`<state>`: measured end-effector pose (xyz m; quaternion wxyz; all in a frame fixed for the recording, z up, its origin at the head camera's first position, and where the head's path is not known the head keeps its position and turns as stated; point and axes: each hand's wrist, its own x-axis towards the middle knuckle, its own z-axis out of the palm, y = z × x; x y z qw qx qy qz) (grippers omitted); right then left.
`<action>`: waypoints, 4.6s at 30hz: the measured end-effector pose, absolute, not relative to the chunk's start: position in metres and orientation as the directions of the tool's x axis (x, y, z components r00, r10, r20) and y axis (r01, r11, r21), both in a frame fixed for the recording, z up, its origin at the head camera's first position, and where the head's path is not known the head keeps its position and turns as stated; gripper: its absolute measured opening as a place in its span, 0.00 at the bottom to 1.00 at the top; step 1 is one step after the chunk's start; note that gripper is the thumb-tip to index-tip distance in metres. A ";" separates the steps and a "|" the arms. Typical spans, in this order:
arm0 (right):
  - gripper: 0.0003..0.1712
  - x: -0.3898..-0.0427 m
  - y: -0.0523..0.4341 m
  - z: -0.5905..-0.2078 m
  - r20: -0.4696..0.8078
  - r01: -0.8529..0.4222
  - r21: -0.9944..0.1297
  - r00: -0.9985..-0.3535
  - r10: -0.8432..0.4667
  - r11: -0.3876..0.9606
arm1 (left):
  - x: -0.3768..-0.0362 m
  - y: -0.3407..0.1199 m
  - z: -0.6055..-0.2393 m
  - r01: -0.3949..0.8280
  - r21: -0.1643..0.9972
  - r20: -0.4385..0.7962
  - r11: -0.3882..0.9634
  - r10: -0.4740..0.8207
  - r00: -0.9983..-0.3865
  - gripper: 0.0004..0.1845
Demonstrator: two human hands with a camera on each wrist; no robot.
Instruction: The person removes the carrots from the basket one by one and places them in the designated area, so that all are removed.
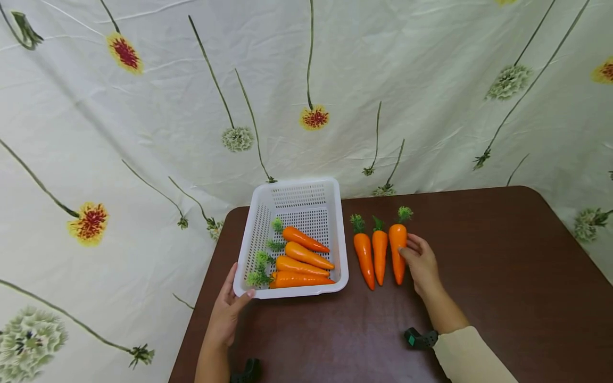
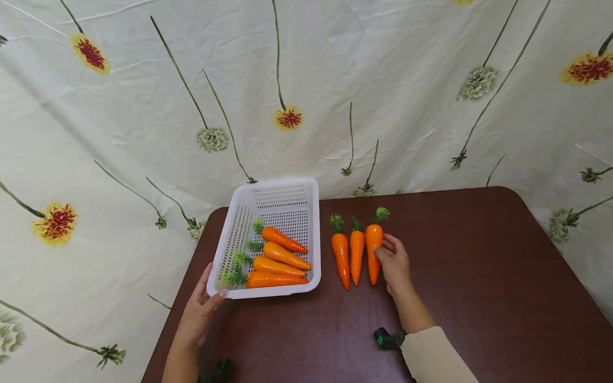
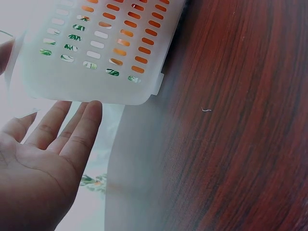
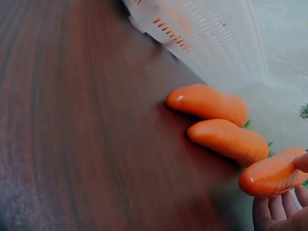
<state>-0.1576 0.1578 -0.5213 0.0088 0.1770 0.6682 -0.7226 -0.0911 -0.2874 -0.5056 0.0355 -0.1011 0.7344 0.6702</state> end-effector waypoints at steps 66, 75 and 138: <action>0.27 -0.154 0.161 -0.516 -0.147 0.201 -0.966 -0.943 0.299 0.160 | -0.091 -0.287 -0.506 -0.228 0.968 -0.214 0.108 -0.127 -0.968 0.46; 0.26 -0.151 0.152 -0.505 -0.111 0.129 -0.988 -0.974 0.197 0.082 | -0.091 -0.287 -0.506 -0.219 0.970 -0.205 0.107 -0.125 -0.971 0.46; 0.26 -0.138 0.061 -0.467 0.077 -0.065 -0.997 -0.947 -0.312 -0.047 | -0.090 -0.287 -0.505 -0.181 0.980 -0.173 0.085 -0.102 -0.980 0.46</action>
